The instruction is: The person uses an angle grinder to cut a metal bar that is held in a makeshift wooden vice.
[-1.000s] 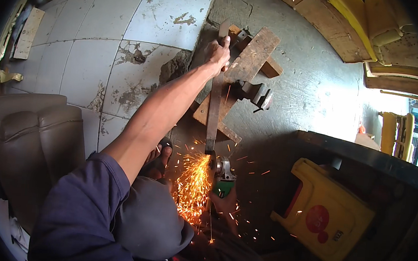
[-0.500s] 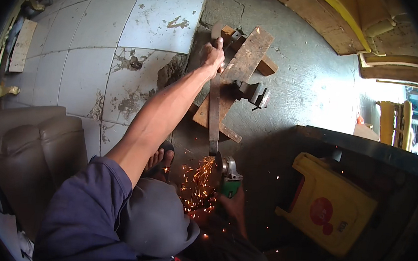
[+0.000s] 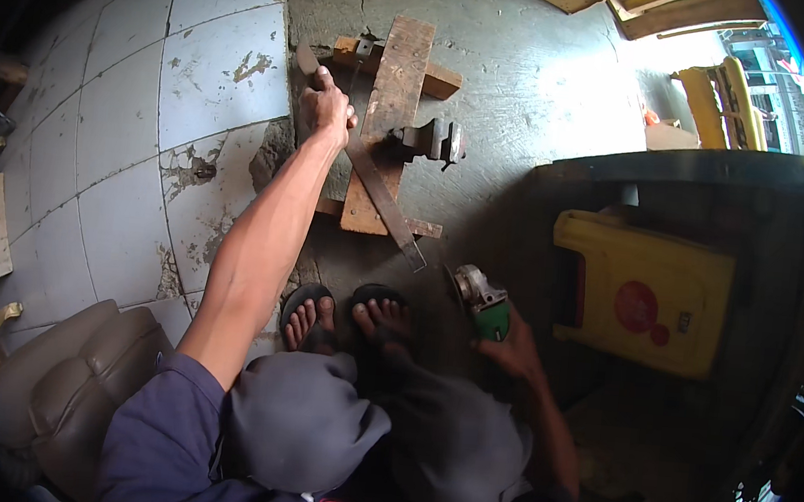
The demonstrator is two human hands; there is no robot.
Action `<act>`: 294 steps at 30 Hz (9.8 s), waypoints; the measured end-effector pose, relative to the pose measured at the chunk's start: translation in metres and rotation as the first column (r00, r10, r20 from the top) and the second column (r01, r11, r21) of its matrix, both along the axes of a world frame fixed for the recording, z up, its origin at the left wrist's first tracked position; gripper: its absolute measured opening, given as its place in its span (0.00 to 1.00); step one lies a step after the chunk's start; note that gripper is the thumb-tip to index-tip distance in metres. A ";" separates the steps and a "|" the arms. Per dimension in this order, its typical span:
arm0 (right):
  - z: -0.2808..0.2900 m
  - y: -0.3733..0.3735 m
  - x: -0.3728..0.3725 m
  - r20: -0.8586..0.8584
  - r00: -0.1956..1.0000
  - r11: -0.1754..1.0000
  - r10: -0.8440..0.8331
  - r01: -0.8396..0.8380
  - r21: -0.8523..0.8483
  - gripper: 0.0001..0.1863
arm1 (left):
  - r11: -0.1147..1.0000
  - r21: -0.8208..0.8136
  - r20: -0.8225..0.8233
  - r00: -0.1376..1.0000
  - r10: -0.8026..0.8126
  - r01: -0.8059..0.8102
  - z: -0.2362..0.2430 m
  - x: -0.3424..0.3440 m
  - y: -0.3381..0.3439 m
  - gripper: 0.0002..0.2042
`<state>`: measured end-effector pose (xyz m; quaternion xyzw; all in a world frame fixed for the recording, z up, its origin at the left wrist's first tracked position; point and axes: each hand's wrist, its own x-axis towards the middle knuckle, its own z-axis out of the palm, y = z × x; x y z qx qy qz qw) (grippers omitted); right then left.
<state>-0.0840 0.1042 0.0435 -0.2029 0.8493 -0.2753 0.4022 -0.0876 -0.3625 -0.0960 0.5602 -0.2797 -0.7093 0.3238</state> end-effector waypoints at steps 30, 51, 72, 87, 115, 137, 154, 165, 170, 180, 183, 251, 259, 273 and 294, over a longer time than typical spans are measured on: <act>-0.026 -0.008 -0.015 0.198 0.977 0.996 0.077 -0.084 0.027 0.38 | 0.998 0.047 -0.005 0.999 -0.047 0.047 -0.016 0.017 0.006 0.26; -0.034 -0.013 -0.020 0.244 0.970 0.999 0.017 -0.025 0.033 0.39 | 1.000 0.008 0.030 0.999 0.024 -0.024 0.000 0.013 0.015 0.29; -0.030 -0.028 -0.023 0.292 0.956 0.996 0.032 -0.053 0.066 0.40 | 0.999 0.019 0.001 1.000 0.030 -0.030 0.002 0.018 0.013 0.31; -0.044 -0.012 -0.021 0.286 0.958 0.999 0.040 -0.036 -0.019 0.37 | 1.000 0.004 0.036 0.999 0.021 -0.021 0.001 0.018 0.013 0.34; -0.038 -0.020 -0.031 0.229 0.968 0.979 0.106 -0.143 0.148 0.43 | 1.000 0.011 0.069 0.997 0.027 -0.028 0.005 0.016 0.014 0.31; -0.034 -0.029 -0.032 0.243 0.966 0.988 0.084 -0.112 0.103 0.40 | 0.997 -0.025 0.078 0.994 0.073 -0.071 0.011 0.016 0.017 0.27; -0.031 -0.031 -0.033 0.182 0.972 0.975 0.150 -0.176 0.136 0.40 | 0.997 -0.007 0.069 0.995 0.077 -0.077 0.006 0.012 0.015 0.26; -0.044 -0.015 -0.034 0.264 0.962 0.993 0.068 -0.091 0.077 0.41 | 0.998 -0.026 0.071 0.996 0.053 -0.052 0.010 0.009 0.016 0.26; -0.035 -0.030 -0.032 0.256 0.962 0.988 0.095 -0.122 0.092 0.42 | 0.999 -0.006 0.057 0.997 0.048 -0.048 0.004 0.017 0.013 0.26; -0.035 -0.031 -0.033 0.203 0.972 0.982 0.122 -0.147 0.115 0.41 | 0.999 0.000 0.083 0.996 0.037 -0.037 0.006 0.015 0.014 0.26; -0.028 -0.038 -0.033 0.197 0.970 0.964 0.143 -0.182 0.197 0.41 | 1.000 0.021 0.043 0.999 0.001 -0.002 0.000 0.021 0.009 0.26; -0.046 -0.036 -0.035 0.264 0.958 0.993 0.108 -0.114 0.008 0.39 | 0.999 0.022 0.070 0.997 0.030 -0.031 0.007 0.020 0.012 0.28; -0.047 -0.031 -0.035 0.232 0.969 0.994 0.084 -0.096 0.043 0.42 | 0.998 -0.013 0.102 0.993 0.059 -0.058 0.011 0.013 0.015 0.28; -0.049 -0.033 -0.033 0.184 0.975 0.992 0.123 -0.124 -0.010 0.39 | 0.999 0.032 0.037 0.999 0.027 -0.028 0.004 0.018 0.011 0.29; -0.048 -0.034 -0.031 0.209 0.974 0.995 0.086 -0.095 0.034 0.40 | 0.992 0.129 -0.151 0.988 0.030 -0.010 -0.017 0.023 0.002 0.27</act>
